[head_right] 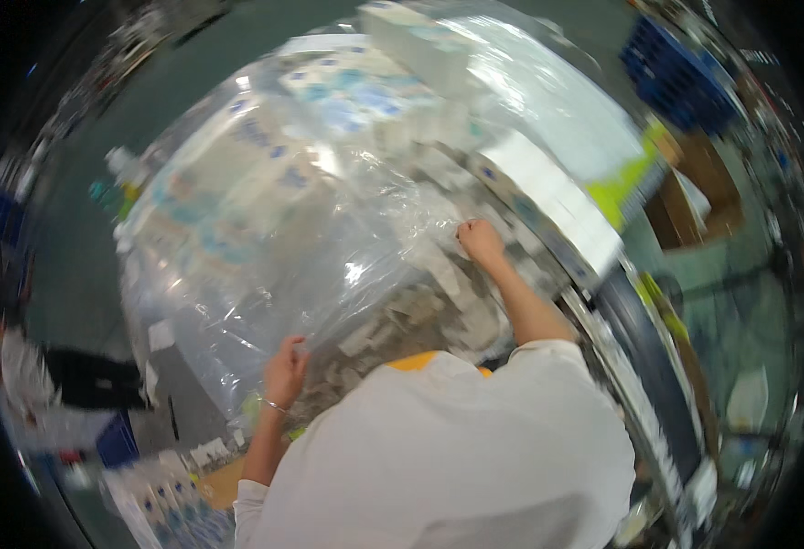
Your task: The person places stacks of white paper products into a large plastic bag on a metal table, uses a cutter to slice open a plastic wrapper, and moves a large filled package onto a pallet.
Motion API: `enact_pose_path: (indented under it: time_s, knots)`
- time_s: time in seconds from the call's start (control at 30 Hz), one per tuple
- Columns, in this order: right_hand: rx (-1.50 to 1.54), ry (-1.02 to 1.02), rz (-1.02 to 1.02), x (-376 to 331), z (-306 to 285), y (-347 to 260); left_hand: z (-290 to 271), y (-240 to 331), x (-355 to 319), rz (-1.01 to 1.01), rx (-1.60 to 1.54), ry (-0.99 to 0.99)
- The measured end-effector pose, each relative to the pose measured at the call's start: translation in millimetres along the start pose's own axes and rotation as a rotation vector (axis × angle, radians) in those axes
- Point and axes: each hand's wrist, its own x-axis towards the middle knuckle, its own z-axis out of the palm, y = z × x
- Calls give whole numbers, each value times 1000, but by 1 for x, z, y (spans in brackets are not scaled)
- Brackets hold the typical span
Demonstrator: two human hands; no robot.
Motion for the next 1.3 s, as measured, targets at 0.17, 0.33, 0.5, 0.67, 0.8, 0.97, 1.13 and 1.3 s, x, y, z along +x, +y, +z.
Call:
enact_pose_path:
  time_s: [0.17, 0.33, 0.5, 0.67, 0.8, 0.97, 1.13, 1.3]
  knots:
    - [-181, 557, 120, -21, -132, 94, 36, -13, 14, 125, 219, -173]
    - [-539, 605, 152, 10, -189, 162, 28, 100, 55, 218, 111, -330]
    - [-340, -78, 163, 2, -182, 119, 83, 184, 102, 344, -392, -356]
    - [259, -163, 180, -24, -119, 126, 154, 214, 163, -50, -779, -420]
    - [666, 375, 94, -40, -39, 116, 165, 247, 149, -332, -1168, -478]
    - [1407, -15, 484, -62, -60, 76, 149, 256, 131, -452, -1481, -749]
    - [1437, -359, 455, -92, -83, 65, 130, 229, 103, -251, -1236, -809]
    - [1478, -391, 124, -121, -103, 41, 112, 216, 71, 90, -1176, -675]
